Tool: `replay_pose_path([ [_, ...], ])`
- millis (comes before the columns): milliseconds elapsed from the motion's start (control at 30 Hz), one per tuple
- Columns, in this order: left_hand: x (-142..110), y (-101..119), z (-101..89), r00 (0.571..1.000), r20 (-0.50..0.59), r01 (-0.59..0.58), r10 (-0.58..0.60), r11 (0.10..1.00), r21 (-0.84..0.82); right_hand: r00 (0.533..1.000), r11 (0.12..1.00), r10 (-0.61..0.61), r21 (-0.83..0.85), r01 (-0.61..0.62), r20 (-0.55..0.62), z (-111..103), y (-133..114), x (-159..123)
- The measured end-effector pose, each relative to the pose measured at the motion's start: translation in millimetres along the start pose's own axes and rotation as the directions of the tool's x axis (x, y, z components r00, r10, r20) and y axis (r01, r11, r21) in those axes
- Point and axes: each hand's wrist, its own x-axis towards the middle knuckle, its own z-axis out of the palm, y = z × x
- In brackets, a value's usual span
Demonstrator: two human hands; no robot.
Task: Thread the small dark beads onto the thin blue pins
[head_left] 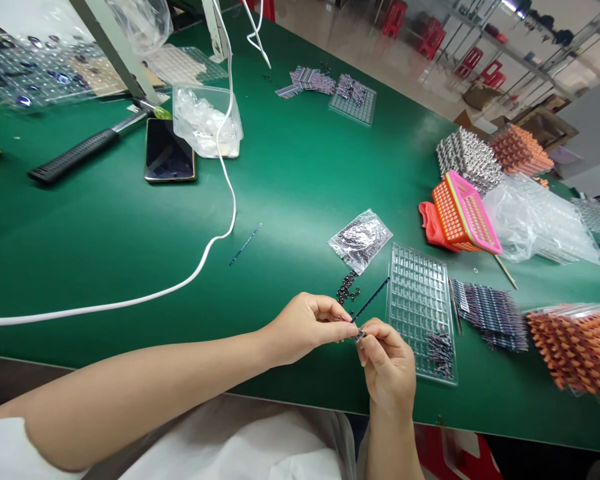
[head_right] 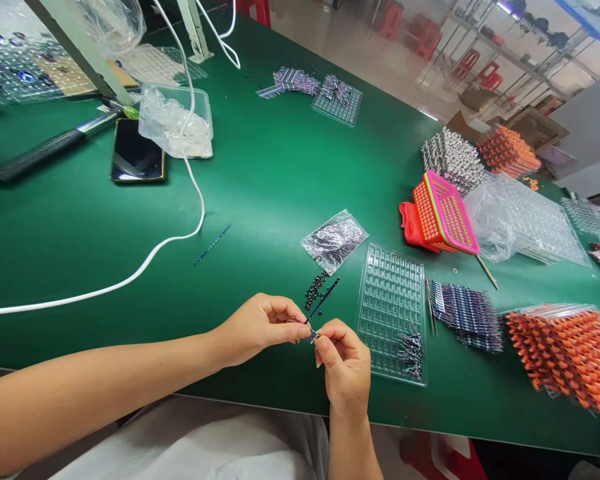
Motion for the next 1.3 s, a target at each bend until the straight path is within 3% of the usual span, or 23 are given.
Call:
replay_pose_path([
  [467, -1.1, -2.3, 0.1, 1.0, 0.005, -0.009, 0.009, 1.0, 0.005, 1.0, 1.0, -0.008, -0.009, 0.008, 0.0, 0.3, -0.1, 0.4],
  [733, -3.0, -1.4, -0.1, 1.0, 0.028, -0.007, 0.006, 1.0, 0.015, 0.997, 0.997, 0.055, 0.06, -0.059, 0.053, -0.9, -2.2, 1.6],
  [967, -4.5, 1.2, -2.1, 0.996, 0.086, -0.02, 0.012, 0.996, 0.086, 0.979, 0.978, 0.142, 0.129, -0.161, 0.148, -3.7, -1.1, 2.2],
  [1133, -5.2, 1.9, -2.2, 0.995, 0.099, -0.035, 0.024, 0.994, 0.107, 0.979, 0.978, 0.136, 0.14, -0.157, 0.15, -2.5, -1.6, 2.1],
  [1300, -5.7, 1.2, -4.1, 0.991, 0.109, -0.096, 0.072, 0.968, 0.232, 0.98, 0.984, 0.122, 0.111, -0.14, 0.155, -1.8, -3.6, 2.8],
])
